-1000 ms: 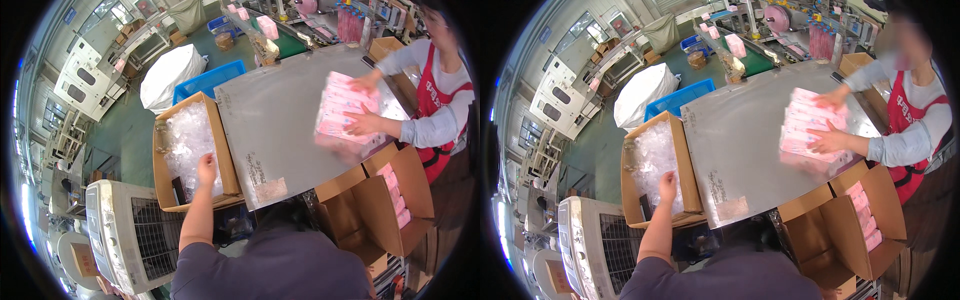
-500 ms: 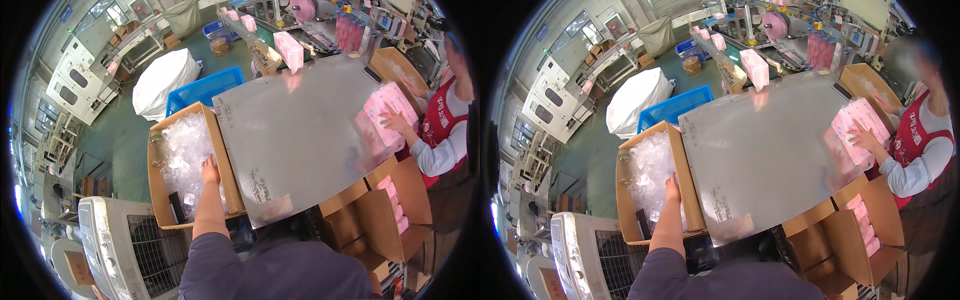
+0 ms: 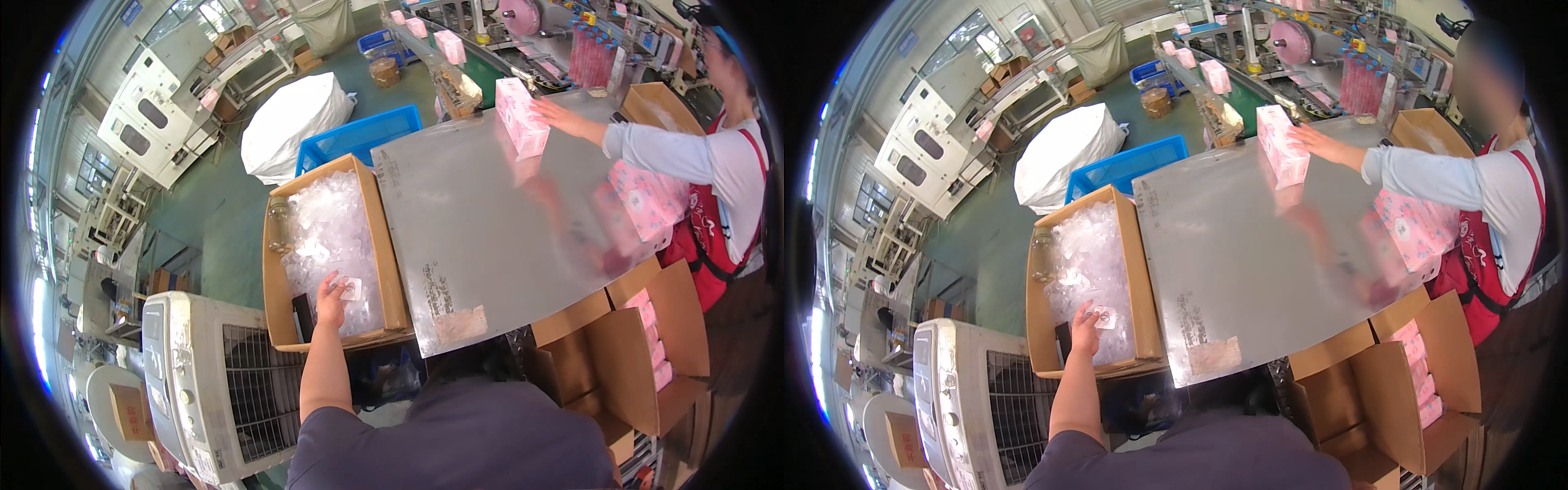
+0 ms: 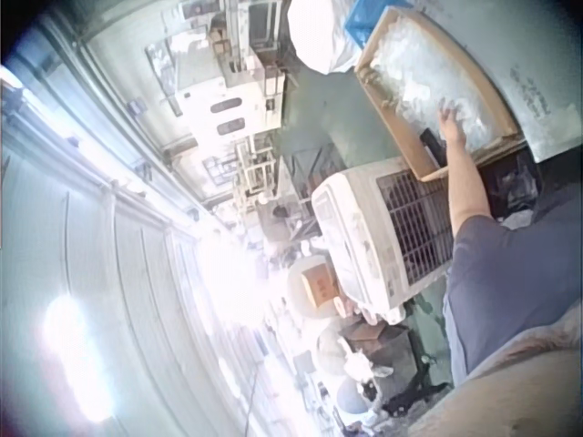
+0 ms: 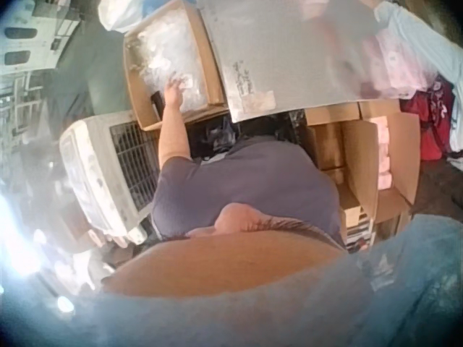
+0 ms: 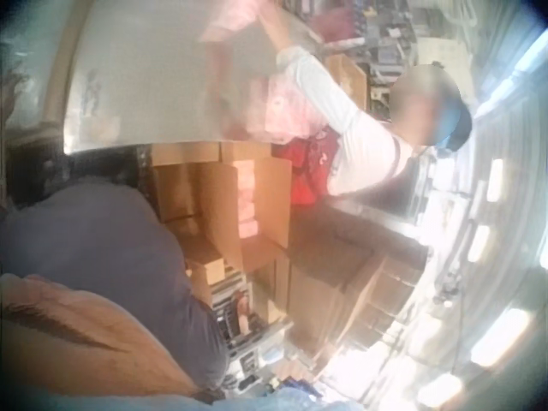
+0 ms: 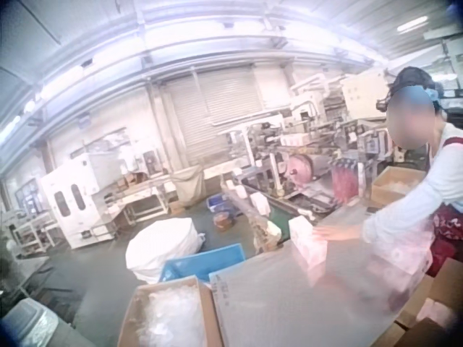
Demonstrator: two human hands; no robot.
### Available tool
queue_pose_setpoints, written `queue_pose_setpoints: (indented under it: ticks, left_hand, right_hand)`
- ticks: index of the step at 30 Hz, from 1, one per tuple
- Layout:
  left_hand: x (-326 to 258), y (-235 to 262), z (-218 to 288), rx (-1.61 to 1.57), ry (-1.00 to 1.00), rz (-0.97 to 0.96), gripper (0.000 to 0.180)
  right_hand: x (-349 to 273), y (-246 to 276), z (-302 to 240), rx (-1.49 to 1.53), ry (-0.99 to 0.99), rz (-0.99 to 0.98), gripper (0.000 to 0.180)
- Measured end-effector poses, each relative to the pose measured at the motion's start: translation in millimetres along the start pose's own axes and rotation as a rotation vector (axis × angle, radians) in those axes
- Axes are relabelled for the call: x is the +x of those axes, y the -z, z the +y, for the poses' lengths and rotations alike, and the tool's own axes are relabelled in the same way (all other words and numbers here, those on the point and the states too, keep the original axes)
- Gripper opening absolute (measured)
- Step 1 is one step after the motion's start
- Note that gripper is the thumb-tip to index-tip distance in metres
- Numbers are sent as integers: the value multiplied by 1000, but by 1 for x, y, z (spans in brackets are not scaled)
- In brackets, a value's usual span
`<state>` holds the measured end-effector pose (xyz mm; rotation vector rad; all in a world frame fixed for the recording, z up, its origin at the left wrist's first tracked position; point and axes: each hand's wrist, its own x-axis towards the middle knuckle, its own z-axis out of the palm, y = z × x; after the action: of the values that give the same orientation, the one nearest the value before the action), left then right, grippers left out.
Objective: The person places stacks of pink bags into cardboard boxes at a packaging station, then pushes the filled boxes onto a conveyor belt.
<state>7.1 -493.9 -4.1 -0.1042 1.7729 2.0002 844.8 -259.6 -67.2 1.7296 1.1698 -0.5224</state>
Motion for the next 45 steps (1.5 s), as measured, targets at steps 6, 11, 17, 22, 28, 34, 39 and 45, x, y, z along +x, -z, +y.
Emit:
queue_pose_setpoints:
  ticks: [6,11,17,22,28,34,39,45]
  left_hand:
    - [-24,35,-15,-143,20,-81,45]
    - [-54,28,3,-222,76,-134,51]
    - [-49,15,8,-220,99,-236,50]
    - [-73,-22,29,-234,39,-560,45]
    - [-125,-136,42,-59,-9,-1008,29]
    - [-228,-297,-23,356,-30,-1531,41]
    - [-351,-363,-115,963,-147,-1965,75]
    - [-356,-369,-147,1123,-256,-1954,54]
  right_hand:
    - [5,15,-4,-32,25,26,83]
    - [12,19,-7,-40,56,31,81]
    - [16,8,-11,1,57,20,77]
    - [25,-6,-20,-5,96,-2,75]
    - [56,-46,2,-102,150,-99,72]
    - [53,-52,-1,-77,187,22,70]
    - [5,-25,-7,6,39,-88,84]
    - [-14,-22,-5,167,-103,-29,109]
